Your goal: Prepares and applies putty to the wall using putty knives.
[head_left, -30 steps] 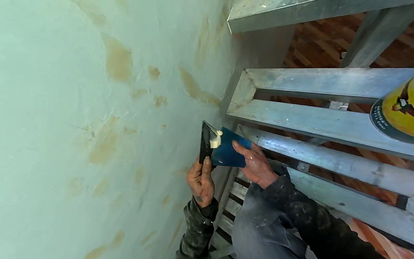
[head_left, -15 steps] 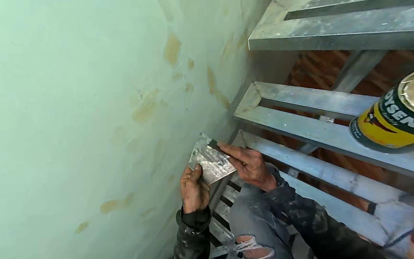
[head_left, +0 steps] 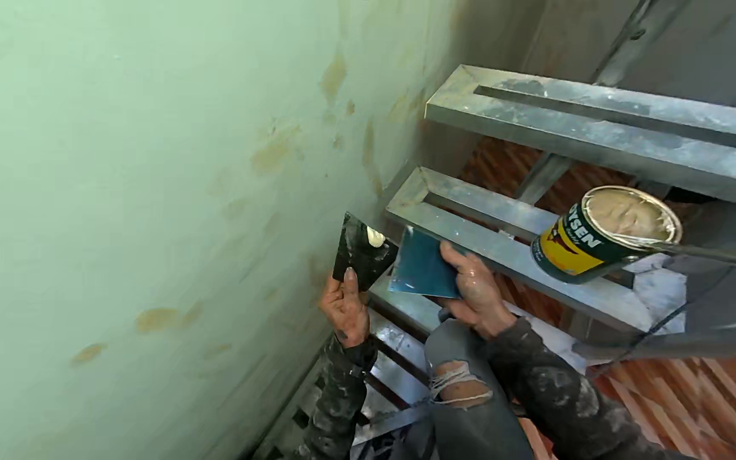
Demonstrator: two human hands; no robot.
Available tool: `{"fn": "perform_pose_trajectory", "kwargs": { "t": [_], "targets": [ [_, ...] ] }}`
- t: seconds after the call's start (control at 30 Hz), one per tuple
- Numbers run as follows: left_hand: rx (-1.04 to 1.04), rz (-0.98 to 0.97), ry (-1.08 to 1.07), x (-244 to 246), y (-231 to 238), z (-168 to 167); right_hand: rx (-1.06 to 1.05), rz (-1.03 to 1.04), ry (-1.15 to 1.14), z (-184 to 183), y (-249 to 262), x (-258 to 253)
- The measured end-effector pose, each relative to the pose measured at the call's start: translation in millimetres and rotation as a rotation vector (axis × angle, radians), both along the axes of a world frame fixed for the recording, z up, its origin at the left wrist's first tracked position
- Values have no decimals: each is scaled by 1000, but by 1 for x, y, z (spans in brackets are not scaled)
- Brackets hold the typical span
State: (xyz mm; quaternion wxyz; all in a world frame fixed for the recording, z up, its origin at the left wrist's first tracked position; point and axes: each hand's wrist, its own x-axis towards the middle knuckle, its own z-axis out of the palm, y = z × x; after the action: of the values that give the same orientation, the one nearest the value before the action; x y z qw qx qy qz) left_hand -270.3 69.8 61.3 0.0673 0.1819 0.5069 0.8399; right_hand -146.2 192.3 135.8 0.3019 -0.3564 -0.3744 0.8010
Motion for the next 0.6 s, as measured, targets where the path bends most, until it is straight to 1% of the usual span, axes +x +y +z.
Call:
{"fn": "perform_pose_trajectory", "kwargs": {
  "t": [0.03, 0.07, 0.17, 0.3, 0.33, 0.4, 0.47, 0.5, 0.53, 0.57, 0.6],
  "targets": [
    [-12, 35, 87, 0, 8, -7, -171, -3, 8, -1, 3, -8],
    [-21, 62, 152, 0, 14, -12, -271, 4, 4, -4, 9, -14],
    [-96, 139, 343, 3, 33, -22, -432, 34, 33, -15, 31, -25],
    [-322, 212, 732, -7, 56, -45, -514, 79, 117, -29, 67, -35],
    [-384, 226, 800, -12, 60, -53, -518, 96, 132, -33, 76, -39],
    [-508, 272, 862, -20, 65, -71, -522, 137, 166, -46, 95, -51],
    [-612, 335, 851, -25, 65, -90, -452, 179, 208, -60, 116, -67],
    [-658, 379, 815, -24, 65, -101, -363, 194, 234, -68, 129, -76],
    [-699, 433, 762, -22, 63, -112, -225, 203, 262, -75, 143, -86],
    [-737, 483, 700, -19, 61, -122, -27, 202, 278, -82, 158, -96],
    [-770, 526, 638, -15, 59, -132, 227, 198, 277, -87, 174, -107]
  ]
}}
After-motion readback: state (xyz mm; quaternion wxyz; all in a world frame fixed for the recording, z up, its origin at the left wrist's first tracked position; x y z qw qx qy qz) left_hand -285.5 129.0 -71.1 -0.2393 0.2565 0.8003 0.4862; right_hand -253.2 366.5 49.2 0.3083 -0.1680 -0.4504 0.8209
